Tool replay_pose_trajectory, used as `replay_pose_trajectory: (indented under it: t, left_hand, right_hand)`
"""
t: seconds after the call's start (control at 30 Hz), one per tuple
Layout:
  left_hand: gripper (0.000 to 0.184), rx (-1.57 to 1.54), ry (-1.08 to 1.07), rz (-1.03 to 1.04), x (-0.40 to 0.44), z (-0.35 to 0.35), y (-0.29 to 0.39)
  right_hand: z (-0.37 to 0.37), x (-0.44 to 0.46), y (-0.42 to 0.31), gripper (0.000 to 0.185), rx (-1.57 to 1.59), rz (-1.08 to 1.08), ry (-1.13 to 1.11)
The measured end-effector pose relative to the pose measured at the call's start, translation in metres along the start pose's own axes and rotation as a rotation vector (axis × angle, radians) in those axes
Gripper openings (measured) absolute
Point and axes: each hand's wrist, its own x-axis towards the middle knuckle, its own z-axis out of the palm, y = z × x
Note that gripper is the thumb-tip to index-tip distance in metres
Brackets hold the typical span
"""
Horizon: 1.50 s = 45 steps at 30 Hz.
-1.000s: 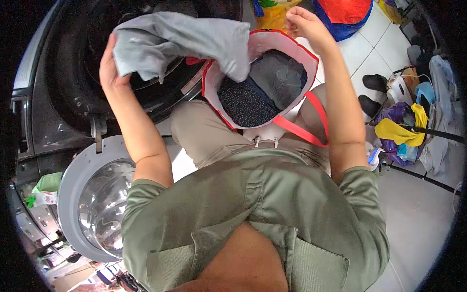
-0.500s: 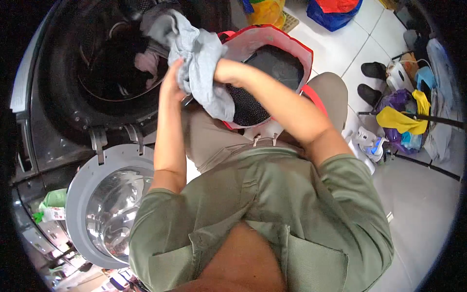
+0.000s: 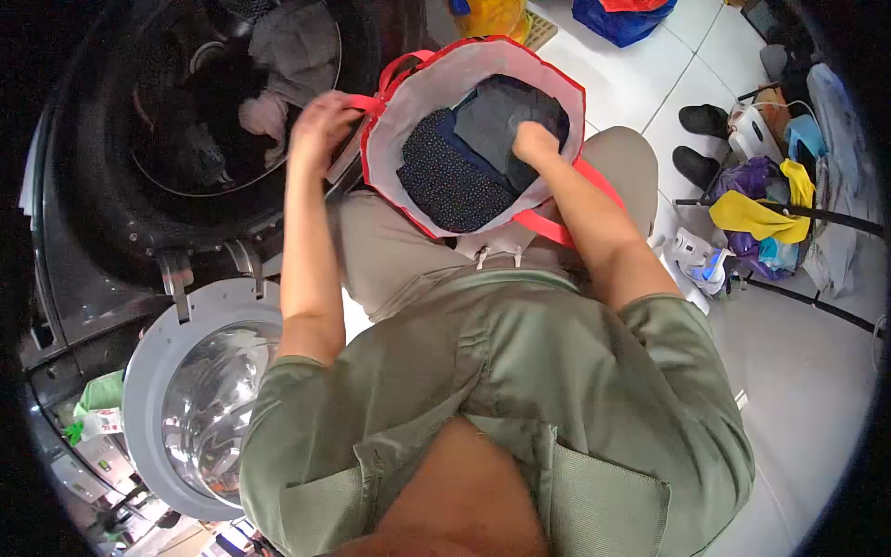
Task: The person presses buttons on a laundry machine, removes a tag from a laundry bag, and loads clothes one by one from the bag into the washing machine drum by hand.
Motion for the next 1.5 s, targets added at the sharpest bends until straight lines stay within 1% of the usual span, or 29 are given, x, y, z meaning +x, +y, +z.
replay_pose_trajectory:
  t: [0.03, 0.1, 0.13, 0.17, 0.23, 0.3, 0.4, 0.47, 0.5, 0.53, 0.57, 0.63, 0.7, 0.77, 0.83, 0.9, 0.93, 0.97, 1.03, 1.07, 1.13, 1.17, 1.2, 1.23, 1.27, 1.3, 1.37, 1.43, 1.5]
  left_hand:
    - [0.023, 0.040, -0.165, -0.050, -0.004, 0.010, -0.014]
    - [0.023, 0.083, -0.206, -0.066, -0.008, 0.026, -0.031]
    - [0.025, 0.084, -0.230, -0.064, -0.009, 0.031, -0.035]
    - [0.026, 0.085, -0.254, -0.063, -0.011, 0.036, -0.038]
    - [0.034, 0.118, -0.349, 0.003, -0.014, 0.038, -0.044]
    - [0.039, 0.141, -0.466, -0.113, -0.019, 0.036, -0.055]
    - [0.041, 0.246, -0.508, -0.156, -0.032, 0.040, -0.064]
    - [0.042, 0.292, -0.500, -0.180, -0.031, 0.044, -0.054]
    - [0.042, 0.296, -0.501, -0.180, -0.034, 0.042, -0.053]
    - [0.043, 0.223, -0.462, -0.174, -0.035, 0.041, -0.052]
    - [0.043, 0.148, -0.421, -0.170, -0.038, 0.039, -0.051]
    - [0.044, 0.163, -0.405, -0.163, -0.044, 0.035, -0.059]
    - [0.056, 0.213, -0.432, -0.216, -0.045, 0.031, -0.063]
    - [0.068, 0.374, -0.461, -0.117, -0.048, 0.031, -0.075]
    - [0.069, 0.522, -0.491, 0.051, -0.047, 0.034, -0.077]
    - [0.063, 0.517, -0.576, 0.003, -0.052, 0.047, -0.048]
    - [0.041, 0.295, -0.336, 0.234, -0.050, 0.039, -0.077]
    - [0.025, 0.271, -0.226, 0.236, -0.034, 0.025, -0.104]
    - [0.027, -0.167, -0.385, 0.061, -0.009, 0.006, -0.115]
    - [0.032, 0.184, -0.430, 0.429, -0.008, -0.018, -0.067]
    - [0.037, 0.075, -0.110, 0.482, -0.017, -0.022, 0.025]
    - [0.035, -0.383, 0.229, 0.153, -0.024, -0.017, 0.046]
    - [0.037, -0.440, 0.542, 0.171, -0.018, -0.035, 0.065]
    - [0.041, -0.689, 0.417, 0.252, 0.017, -0.101, 0.048]
    - [0.046, -0.698, 0.467, 0.397, 0.030, -0.147, 0.038]
    - [0.059, -0.712, 0.781, 0.425, 0.004, -0.106, 0.074]
    - [0.072, -0.461, 0.816, 0.427, -0.005, -0.089, 0.074]
    - [0.059, -0.255, 0.710, 0.421, -0.013, -0.063, 0.055]
    - [0.041, -0.124, 0.474, 0.318, -0.020, -0.032, 0.030]
  right_hand:
    - [0.002, -0.006, 0.003, 0.046, -0.004, 0.002, -0.005]
    - [0.002, -0.019, 0.007, 0.030, -0.005, 0.018, 0.506]
    - [0.001, -0.020, 0.011, 0.031, -0.070, 0.015, 0.311]
    - [0.004, -0.015, 0.007, 0.031, -0.066, 0.013, 0.315]
    - [0.001, -0.011, -0.012, 0.033, 0.209, -0.046, 0.162]
    - [-0.016, -0.045, -0.061, 0.028, 0.504, -0.362, 0.242]
    - [-0.031, -0.052, -0.084, 0.024, 0.443, -0.290, 0.416]
    - [-0.014, -0.030, -0.053, 0.034, 0.209, 0.018, 0.513]
    - [0.007, -0.005, -0.018, 0.037, 0.178, 0.123, 0.380]
    - [0.005, -0.033, -0.003, 0.038, 0.009, 0.058, 0.372]
    - [0.003, -0.028, 0.006, 0.034, -0.098, 0.054, 0.179]
    - [0.003, -0.022, -0.008, 0.029, 0.064, 0.019, 0.157]
    - [-0.033, -0.073, -0.061, 0.023, 0.189, -0.118, 0.374]
    - [-0.064, -0.128, -0.103, 0.020, 0.385, -0.602, 0.666]
    - [-0.072, -0.150, -0.131, 0.025, 0.750, -1.025, 0.495]
    - [-0.082, -0.150, -0.143, 0.020, 0.571, -0.769, 0.387]
    - [-0.080, -0.157, -0.152, 0.019, 0.694, -0.885, 0.294]
    - [-0.083, -0.162, -0.160, 0.020, 0.801, -1.014, 0.211]
    - [-0.105, -0.200, -0.166, 0.018, 0.726, -1.242, 0.227]
    - [-0.105, -0.198, -0.168, 0.016, 0.998, -1.303, 0.150]
    - [-0.099, -0.171, -0.165, 0.016, 1.262, -1.055, 0.259]
    - [-0.094, -0.148, -0.155, 0.017, 1.285, -0.879, 0.373]
    - [-0.080, -0.113, -0.137, 0.020, 1.089, -0.703, 0.492]
    - [-0.064, -0.087, -0.113, 0.024, 0.888, -0.527, 0.604]
    - [-0.056, -0.084, -0.091, 0.035, 0.677, -0.399, 0.516]
    - [-0.017, -0.058, -0.069, 0.032, 0.390, -0.167, 0.435]
    - [0.023, -0.066, -0.034, 0.043, 0.053, -0.064, 0.198]
    - [0.071, -0.019, 0.007, 0.056, -0.132, -0.058, 0.200]
    - [0.057, -0.016, 0.001, 0.060, -0.140, -0.180, 0.211]
